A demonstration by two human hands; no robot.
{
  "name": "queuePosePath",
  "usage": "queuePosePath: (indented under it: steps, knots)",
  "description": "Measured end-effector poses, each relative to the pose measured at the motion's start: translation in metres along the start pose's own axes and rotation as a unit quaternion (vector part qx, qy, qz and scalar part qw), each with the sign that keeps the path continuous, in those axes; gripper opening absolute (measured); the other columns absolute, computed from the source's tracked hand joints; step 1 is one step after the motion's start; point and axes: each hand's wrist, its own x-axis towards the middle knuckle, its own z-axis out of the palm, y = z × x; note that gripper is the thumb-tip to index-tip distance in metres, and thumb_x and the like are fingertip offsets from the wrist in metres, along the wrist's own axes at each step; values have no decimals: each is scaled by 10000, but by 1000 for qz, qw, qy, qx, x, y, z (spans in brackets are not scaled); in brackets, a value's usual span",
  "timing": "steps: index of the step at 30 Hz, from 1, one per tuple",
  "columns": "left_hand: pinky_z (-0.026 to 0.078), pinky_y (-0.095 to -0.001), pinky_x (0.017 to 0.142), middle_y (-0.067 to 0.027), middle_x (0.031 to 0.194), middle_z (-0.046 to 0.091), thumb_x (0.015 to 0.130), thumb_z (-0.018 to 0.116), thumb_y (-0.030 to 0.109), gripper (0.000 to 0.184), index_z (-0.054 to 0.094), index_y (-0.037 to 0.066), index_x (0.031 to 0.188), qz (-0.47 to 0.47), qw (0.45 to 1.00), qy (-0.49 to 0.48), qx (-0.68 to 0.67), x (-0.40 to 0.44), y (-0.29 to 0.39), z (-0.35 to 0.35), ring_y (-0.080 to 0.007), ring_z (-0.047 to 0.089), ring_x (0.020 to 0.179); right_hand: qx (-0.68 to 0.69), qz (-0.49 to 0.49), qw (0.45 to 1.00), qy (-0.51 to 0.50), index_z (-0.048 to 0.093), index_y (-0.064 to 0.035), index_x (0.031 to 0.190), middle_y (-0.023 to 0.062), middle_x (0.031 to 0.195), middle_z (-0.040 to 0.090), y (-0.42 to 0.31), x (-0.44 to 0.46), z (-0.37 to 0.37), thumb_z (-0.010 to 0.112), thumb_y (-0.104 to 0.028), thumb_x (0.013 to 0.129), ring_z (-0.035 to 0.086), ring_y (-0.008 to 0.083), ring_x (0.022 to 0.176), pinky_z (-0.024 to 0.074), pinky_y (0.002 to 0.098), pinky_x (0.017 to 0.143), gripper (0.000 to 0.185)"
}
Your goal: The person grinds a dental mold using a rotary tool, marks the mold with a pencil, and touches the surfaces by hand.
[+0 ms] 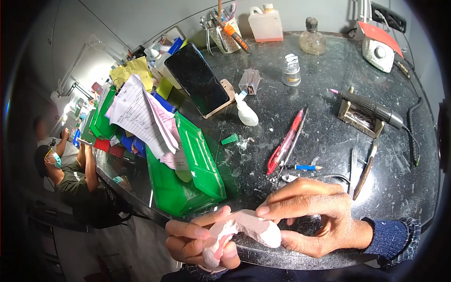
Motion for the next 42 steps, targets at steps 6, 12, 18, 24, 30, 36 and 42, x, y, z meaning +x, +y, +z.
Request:
queuePosePath:
  steps: [6, 12, 18, 24, 30, 36, 42]
  knots:
    - [440, -280, 728, -148, 981, 329, 795, 460, 341, 484, 412, 2, 1136, -1, 1000, -23, 2, 3, -3, -3, -215, 374, 897, 10, -9, 1000, -1, 656, -19, 961, 142, 940, 633, 0, 0, 1, 722, -85, 693, 616, 176, 753, 507, 243, 573, 284]
    - [422, -288, 793, -123, 1031, 323, 798, 470, 354, 561, 349, 0, 1218, -33, 997, -52, -52, -2, -2, -6, -220, 365, 931, 4, -5, 1000, -1, 654, -16, 953, 140, 935, 635, 0, -1, 0, 734, -86, 685, 617, 173, 745, 509, 242, 567, 288]
    - [431, -331, 840, -111, 1067, 317, 762, 515, 357, 618, 308, 25, 1240, -111, 989, -53, -84, -2, 5, -7, -231, 376, 975, 1, -5, 1000, 3, 653, -20, 953, 136, 932, 636, 0, -1, 1, 741, -84, 676, 618, 173, 749, 511, 240, 568, 298]
    - [413, -346, 819, -125, 1090, 322, 760, 505, 355, 622, 300, 14, 1237, -94, 991, -47, -87, -4, 5, -4, -236, 384, 988, 16, 9, 1000, 6, 650, -25, 965, 131, 941, 631, -1, -1, 2, 735, -77, 676, 618, 171, 754, 510, 236, 575, 305]
    - [331, -335, 835, -133, 1022, 434, 789, 463, 350, 560, 329, 34, 1232, -32, 999, -31, -2, -9, -3, -8, -198, 354, 956, 32, 37, 999, -15, 650, -29, 982, 128, 937, 630, -1, 1, -3, 727, -82, 679, 615, 159, 745, 508, 230, 574, 317]
    - [397, -306, 777, -127, 967, 458, 773, 537, 273, 485, 398, 42, 1177, -12, 999, -10, -40, -6, -3, -6, -209, 439, 874, 27, 34, 999, -11, 653, -26, 982, 128, 921, 632, 3, 0, -1, 725, -83, 677, 614, 153, 731, 507, 225, 558, 319]
    - [389, -274, 692, -98, 908, 440, 800, 534, 298, 415, 408, 52, 1109, 31, 997, 53, -45, -1, -3, 6, -178, 430, 785, 22, 32, 999, -11, 650, -25, 998, 131, 925, 633, 4, 0, -1, 709, -96, 692, 614, 155, 724, 506, 229, 565, 319]
